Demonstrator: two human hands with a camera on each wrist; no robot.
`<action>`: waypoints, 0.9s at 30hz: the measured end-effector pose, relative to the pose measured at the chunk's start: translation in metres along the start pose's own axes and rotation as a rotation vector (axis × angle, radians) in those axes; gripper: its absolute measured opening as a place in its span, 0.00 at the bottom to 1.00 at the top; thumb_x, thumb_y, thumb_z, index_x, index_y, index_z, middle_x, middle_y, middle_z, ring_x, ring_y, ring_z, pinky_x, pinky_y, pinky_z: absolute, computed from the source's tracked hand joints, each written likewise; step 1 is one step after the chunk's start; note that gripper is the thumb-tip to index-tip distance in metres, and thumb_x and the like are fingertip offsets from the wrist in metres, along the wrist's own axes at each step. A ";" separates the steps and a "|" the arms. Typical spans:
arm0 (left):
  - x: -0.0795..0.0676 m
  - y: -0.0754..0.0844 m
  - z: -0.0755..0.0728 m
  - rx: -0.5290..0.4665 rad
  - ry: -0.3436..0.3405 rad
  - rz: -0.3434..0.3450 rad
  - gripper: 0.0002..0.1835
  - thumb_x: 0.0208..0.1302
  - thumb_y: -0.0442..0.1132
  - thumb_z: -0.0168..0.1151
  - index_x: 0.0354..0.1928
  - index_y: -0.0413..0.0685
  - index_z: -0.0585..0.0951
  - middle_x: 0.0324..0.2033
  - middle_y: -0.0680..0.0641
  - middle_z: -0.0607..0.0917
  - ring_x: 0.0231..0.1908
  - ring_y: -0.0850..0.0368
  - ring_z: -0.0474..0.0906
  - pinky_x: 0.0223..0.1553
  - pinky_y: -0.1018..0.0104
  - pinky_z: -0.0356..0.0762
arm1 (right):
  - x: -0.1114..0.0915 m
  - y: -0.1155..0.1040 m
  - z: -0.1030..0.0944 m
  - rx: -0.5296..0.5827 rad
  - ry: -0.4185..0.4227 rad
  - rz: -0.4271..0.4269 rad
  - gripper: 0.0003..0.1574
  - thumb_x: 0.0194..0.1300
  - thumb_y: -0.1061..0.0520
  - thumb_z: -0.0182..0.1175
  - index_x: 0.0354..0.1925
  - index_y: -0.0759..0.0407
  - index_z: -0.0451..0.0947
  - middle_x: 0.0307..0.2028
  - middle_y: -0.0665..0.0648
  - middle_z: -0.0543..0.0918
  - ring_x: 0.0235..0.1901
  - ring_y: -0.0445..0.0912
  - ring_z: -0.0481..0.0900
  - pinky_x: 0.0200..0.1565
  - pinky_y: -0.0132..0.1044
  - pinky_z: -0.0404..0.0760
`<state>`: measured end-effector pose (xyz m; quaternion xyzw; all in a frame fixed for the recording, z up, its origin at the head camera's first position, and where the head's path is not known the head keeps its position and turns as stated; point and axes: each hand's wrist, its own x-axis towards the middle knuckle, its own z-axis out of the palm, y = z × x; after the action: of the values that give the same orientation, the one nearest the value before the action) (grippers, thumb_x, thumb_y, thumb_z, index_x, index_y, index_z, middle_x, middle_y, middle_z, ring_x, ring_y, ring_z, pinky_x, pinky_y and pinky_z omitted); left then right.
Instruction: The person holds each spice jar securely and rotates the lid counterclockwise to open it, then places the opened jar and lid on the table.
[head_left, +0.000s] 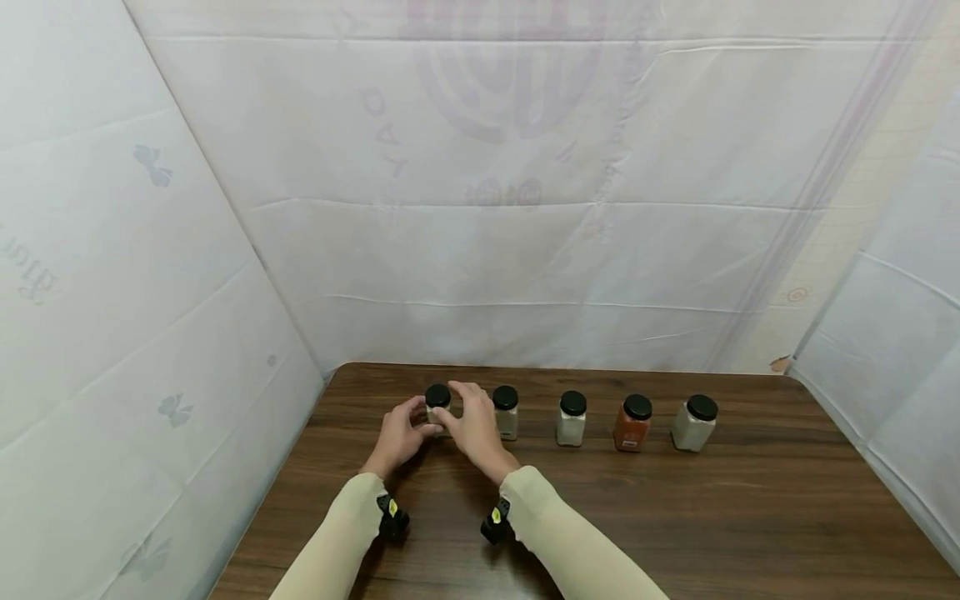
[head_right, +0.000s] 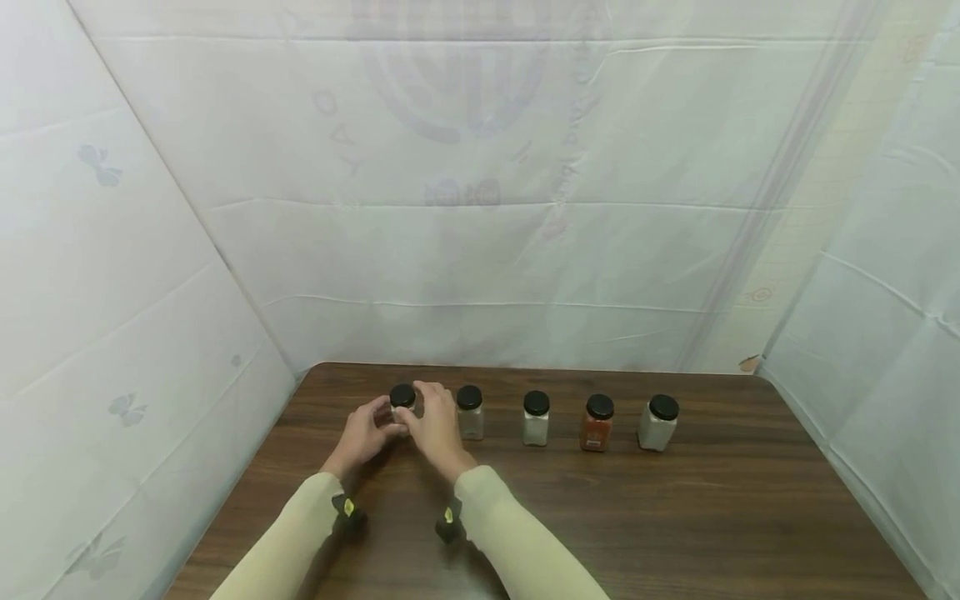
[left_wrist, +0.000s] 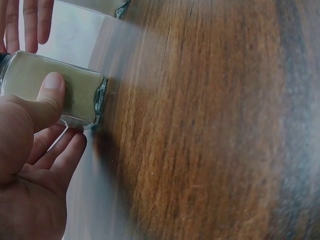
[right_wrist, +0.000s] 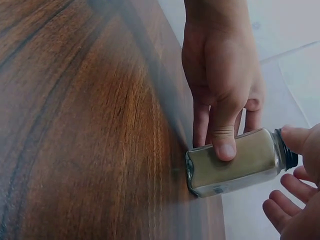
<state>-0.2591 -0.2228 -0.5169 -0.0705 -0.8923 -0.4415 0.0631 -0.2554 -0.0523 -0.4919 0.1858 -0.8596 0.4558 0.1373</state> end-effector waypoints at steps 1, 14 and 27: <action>0.000 0.000 0.000 0.003 0.001 -0.001 0.22 0.62 0.36 0.74 0.58 0.43 0.82 0.52 0.41 0.88 0.55 0.44 0.84 0.57 0.47 0.80 | 0.000 0.000 0.000 -0.001 0.002 -0.006 0.32 0.69 0.51 0.70 0.66 0.60 0.76 0.61 0.61 0.79 0.60 0.58 0.77 0.58 0.54 0.79; -0.001 -0.001 0.001 0.020 0.000 0.010 0.23 0.62 0.35 0.74 0.59 0.41 0.81 0.54 0.39 0.86 0.57 0.42 0.82 0.59 0.43 0.77 | 0.003 0.000 0.004 0.010 0.010 -0.001 0.29 0.69 0.51 0.69 0.64 0.59 0.78 0.58 0.59 0.81 0.58 0.58 0.77 0.57 0.55 0.79; -0.001 -0.001 0.000 0.024 -0.002 0.031 0.23 0.63 0.35 0.73 0.60 0.40 0.81 0.54 0.37 0.86 0.57 0.41 0.82 0.58 0.43 0.78 | 0.006 0.002 0.007 -0.011 0.014 -0.010 0.28 0.69 0.51 0.69 0.63 0.60 0.79 0.57 0.58 0.82 0.54 0.55 0.77 0.53 0.52 0.80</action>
<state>-0.2581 -0.2237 -0.5172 -0.0839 -0.8964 -0.4297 0.0699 -0.2618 -0.0582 -0.4952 0.1862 -0.8602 0.4515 0.1465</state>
